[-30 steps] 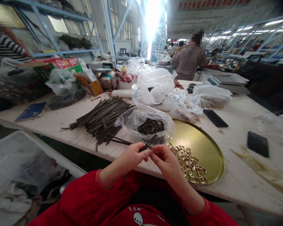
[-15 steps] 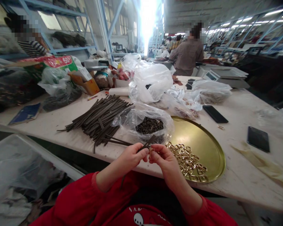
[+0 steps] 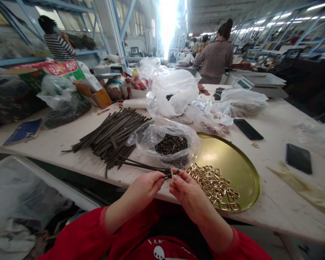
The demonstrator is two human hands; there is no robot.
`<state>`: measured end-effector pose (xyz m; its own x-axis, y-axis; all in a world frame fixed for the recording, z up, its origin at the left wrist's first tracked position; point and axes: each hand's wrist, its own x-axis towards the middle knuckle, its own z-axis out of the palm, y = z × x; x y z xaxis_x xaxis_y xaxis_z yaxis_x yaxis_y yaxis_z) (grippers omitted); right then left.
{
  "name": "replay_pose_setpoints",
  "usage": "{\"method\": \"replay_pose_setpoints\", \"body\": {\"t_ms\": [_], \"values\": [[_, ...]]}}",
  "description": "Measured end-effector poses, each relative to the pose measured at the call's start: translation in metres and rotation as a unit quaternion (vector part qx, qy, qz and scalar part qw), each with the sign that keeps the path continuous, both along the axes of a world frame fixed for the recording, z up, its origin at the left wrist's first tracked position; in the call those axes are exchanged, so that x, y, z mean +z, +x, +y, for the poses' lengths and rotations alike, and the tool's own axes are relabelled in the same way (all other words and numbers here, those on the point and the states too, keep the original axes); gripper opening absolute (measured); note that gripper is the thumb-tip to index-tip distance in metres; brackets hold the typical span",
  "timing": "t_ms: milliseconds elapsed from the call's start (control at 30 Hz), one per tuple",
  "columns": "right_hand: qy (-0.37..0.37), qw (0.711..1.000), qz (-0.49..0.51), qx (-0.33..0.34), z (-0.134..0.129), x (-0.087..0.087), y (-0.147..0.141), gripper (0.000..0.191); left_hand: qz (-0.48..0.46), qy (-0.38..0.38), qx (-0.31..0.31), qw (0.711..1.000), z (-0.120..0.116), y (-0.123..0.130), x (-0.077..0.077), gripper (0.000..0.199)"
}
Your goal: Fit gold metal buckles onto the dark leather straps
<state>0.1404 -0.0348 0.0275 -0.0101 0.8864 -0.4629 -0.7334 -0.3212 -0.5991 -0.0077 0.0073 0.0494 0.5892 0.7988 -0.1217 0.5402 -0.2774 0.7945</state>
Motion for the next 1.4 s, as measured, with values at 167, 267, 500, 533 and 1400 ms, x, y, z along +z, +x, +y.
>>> {"method": "replay_pose_setpoints", "body": {"t_ms": [167,267,500,533,1400], "values": [[0.045,0.998,-0.027,0.031,-0.006,-0.007,-0.013,0.027,-0.052,-0.037,0.034,0.997,-0.008,0.002,-0.002,0.013],[0.076,0.994,-0.065,0.045,-0.011,-0.011,-0.016,0.022,-0.082,-0.082,0.016,0.993,-0.011,0.0,-0.004,0.014],[0.12,0.974,-0.188,0.032,-0.019,-0.012,-0.015,0.019,-0.155,-0.154,0.021,0.976,-0.015,-0.003,-0.011,0.015],[0.131,0.965,-0.227,0.023,-0.019,-0.012,-0.015,0.019,-0.153,-0.157,0.024,0.975,-0.016,-0.003,-0.011,0.015],[0.226,0.914,-0.309,0.136,-0.022,0.005,0.009,0.01,-0.138,-0.219,0.089,0.962,-0.026,-0.006,-0.014,0.013]]}}
